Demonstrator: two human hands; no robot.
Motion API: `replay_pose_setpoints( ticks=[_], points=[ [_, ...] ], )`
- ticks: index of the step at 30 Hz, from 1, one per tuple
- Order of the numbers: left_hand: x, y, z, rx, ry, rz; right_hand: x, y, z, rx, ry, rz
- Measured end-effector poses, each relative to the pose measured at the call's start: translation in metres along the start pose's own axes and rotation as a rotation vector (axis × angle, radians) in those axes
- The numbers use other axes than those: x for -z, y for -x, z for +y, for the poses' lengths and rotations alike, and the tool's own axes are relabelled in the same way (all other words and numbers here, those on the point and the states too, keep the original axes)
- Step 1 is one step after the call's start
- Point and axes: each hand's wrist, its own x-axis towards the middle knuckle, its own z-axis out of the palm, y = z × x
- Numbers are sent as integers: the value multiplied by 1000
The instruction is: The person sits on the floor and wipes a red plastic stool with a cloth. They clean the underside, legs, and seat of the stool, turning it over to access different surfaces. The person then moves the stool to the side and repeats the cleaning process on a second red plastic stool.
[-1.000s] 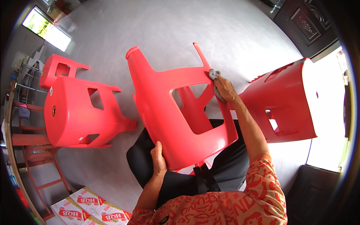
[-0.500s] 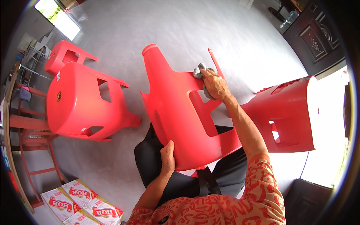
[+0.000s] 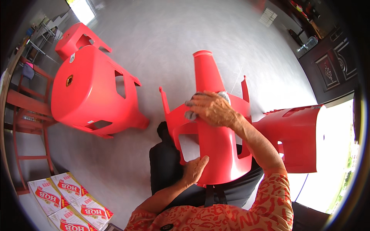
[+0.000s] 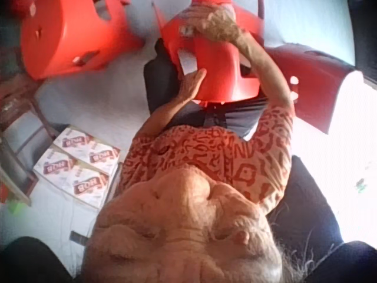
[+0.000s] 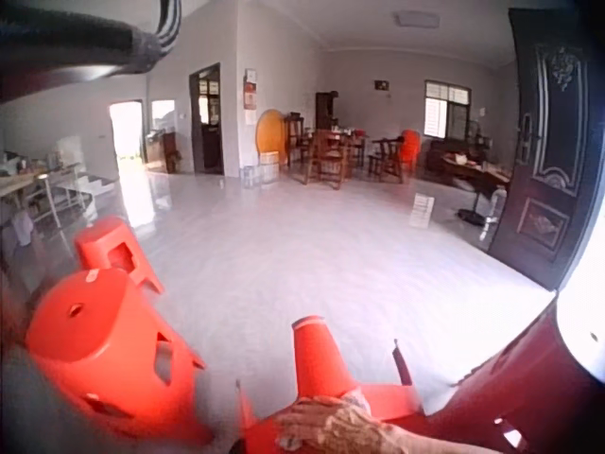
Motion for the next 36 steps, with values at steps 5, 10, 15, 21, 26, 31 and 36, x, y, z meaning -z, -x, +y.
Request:
replay_pose_setpoints(
  ticks=[5,10,15,21,26,31,36],
  points=[
    [1,-3,-3,-35,-100,-24,-11,-32,44,-101,143,-56],
    [0,-6,-8,-90,-122,33,-21,-56,74,-297,176,-7],
    [0,-7,-8,-126,-162,58,-38,-65,96,-560,181,171],
    [-1,-10,-13,-188,-247,74,-37,-71,99,-940,71,310],
    [-2,-6,-11,-61,-146,-6,-31,-49,93,-919,66,267],
    [-2,-8,-21,-36,-126,-18,-8,-10,39,-842,-73,238],
    [-1,-7,-25,-53,-110,-43,-20,55,-1,-359,160,222]
  ],
)
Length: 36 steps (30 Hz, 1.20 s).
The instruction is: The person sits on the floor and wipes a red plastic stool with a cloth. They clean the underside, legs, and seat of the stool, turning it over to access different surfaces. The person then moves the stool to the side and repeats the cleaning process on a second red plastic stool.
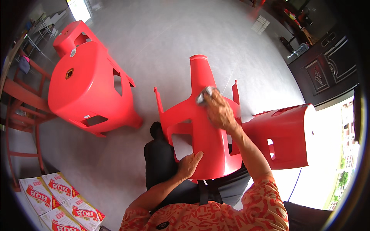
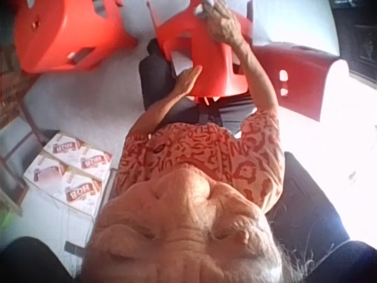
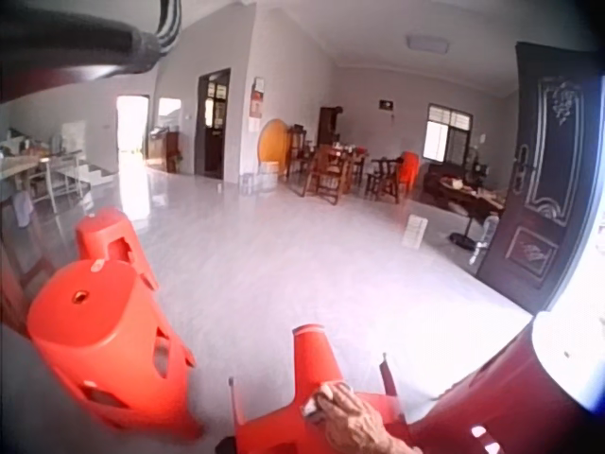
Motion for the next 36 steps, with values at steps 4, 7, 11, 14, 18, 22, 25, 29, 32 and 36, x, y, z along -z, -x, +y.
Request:
replay_pose_setpoints(
  ticks=[4,7,11,14,18,22,25,29,32,36],
  points=[
    [2,1,4,-28,-8,-13,41,12,-50,118,-117,-69],
    [-3,0,6,-30,11,20,39,7,-42,126,-198,-101],
    [2,3,17,-30,-6,2,22,-27,-17,128,-150,-82],
    [1,2,13,-18,-22,3,5,-56,4,91,-76,-41],
    [-8,-4,-7,-79,-117,73,-16,-88,31,36,-64,-66],
    [-7,0,2,-121,-44,99,-31,-121,45,-161,9,-119],
    [-4,2,17,-71,30,70,-42,-131,50,-305,99,-118],
    [-2,1,12,-52,-31,61,-36,-131,38,-266,73,-175],
    [-9,0,-4,-90,-24,70,-34,-113,31,-86,79,-95],
    [-7,-4,-2,-46,-69,9,-19,-79,6,54,58,-31]
  ],
)
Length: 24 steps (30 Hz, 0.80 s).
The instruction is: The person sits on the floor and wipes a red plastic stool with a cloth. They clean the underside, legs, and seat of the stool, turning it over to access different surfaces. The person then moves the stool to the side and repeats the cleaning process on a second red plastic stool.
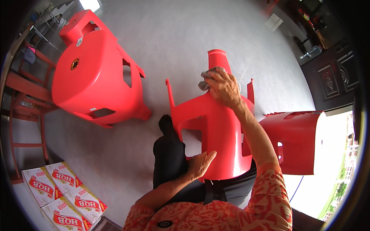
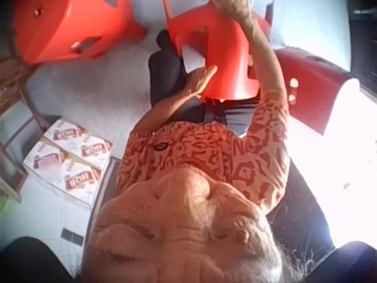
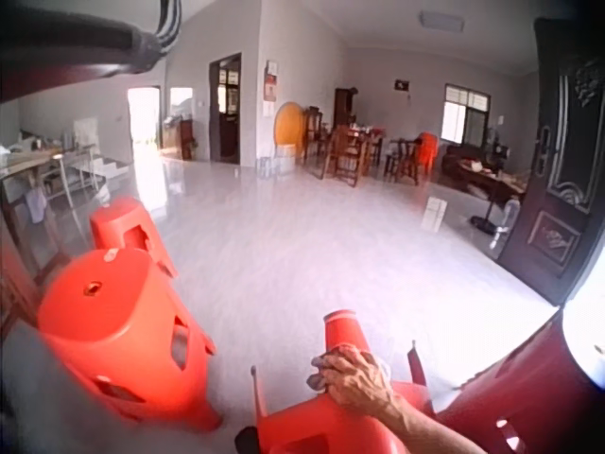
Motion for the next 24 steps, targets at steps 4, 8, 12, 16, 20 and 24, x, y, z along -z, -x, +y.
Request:
replay_pose_setpoints(
  ticks=[4,8,12,16,20,24],
  points=[
    [5,0,11,22,19,-28,31,31,-31,72,-6,-16],
    [2,-5,-4,86,30,-43,51,72,-59,95,-42,-71],
    [-2,-9,-17,71,821,-67,74,113,-86,118,-70,-170],
    [1,-2,10,72,724,207,91,149,-118,134,-72,-186],
    [4,2,12,15,757,107,95,173,-153,302,80,-279],
    [0,-9,-2,-5,650,152,79,165,-178,358,261,-613]
  ],
)
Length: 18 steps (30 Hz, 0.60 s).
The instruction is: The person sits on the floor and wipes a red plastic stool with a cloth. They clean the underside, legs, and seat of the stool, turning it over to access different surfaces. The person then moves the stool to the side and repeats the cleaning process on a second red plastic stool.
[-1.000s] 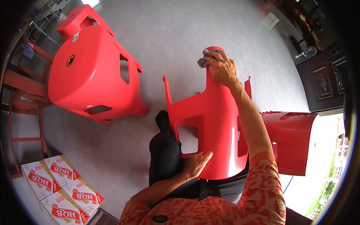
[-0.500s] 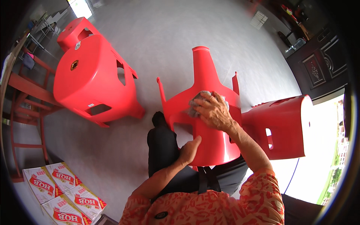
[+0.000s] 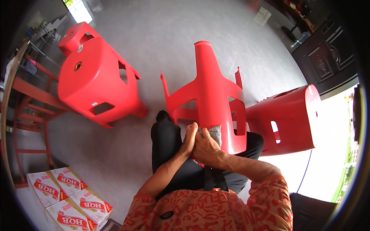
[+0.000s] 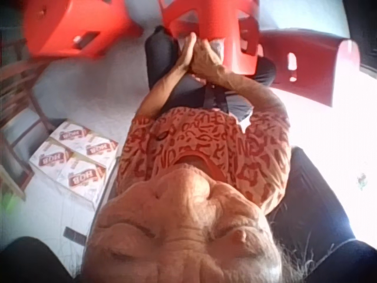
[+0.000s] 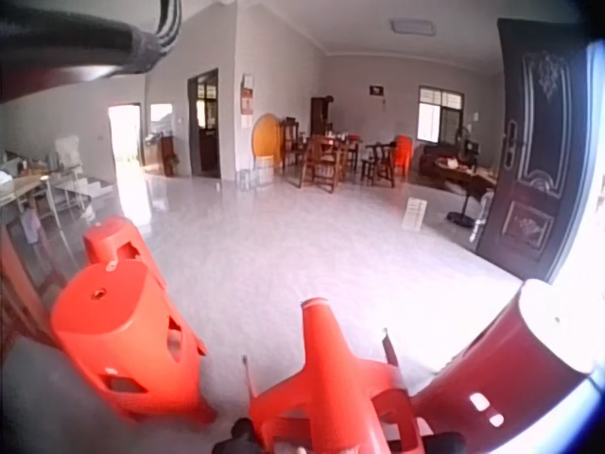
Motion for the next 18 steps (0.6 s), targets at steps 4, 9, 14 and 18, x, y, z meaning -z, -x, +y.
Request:
replay_pose_setpoints(
  ticks=[4,9,14,18],
  points=[
    [22,-12,7,-222,-631,-19,16,-7,29,130,-99,-80],
    [37,-19,4,-405,-572,528,25,16,73,42,-260,102],
    [53,-5,19,-165,-179,371,4,57,121,-43,-529,361],
    [41,8,39,41,181,218,-16,70,125,-148,-663,403]
  ],
)
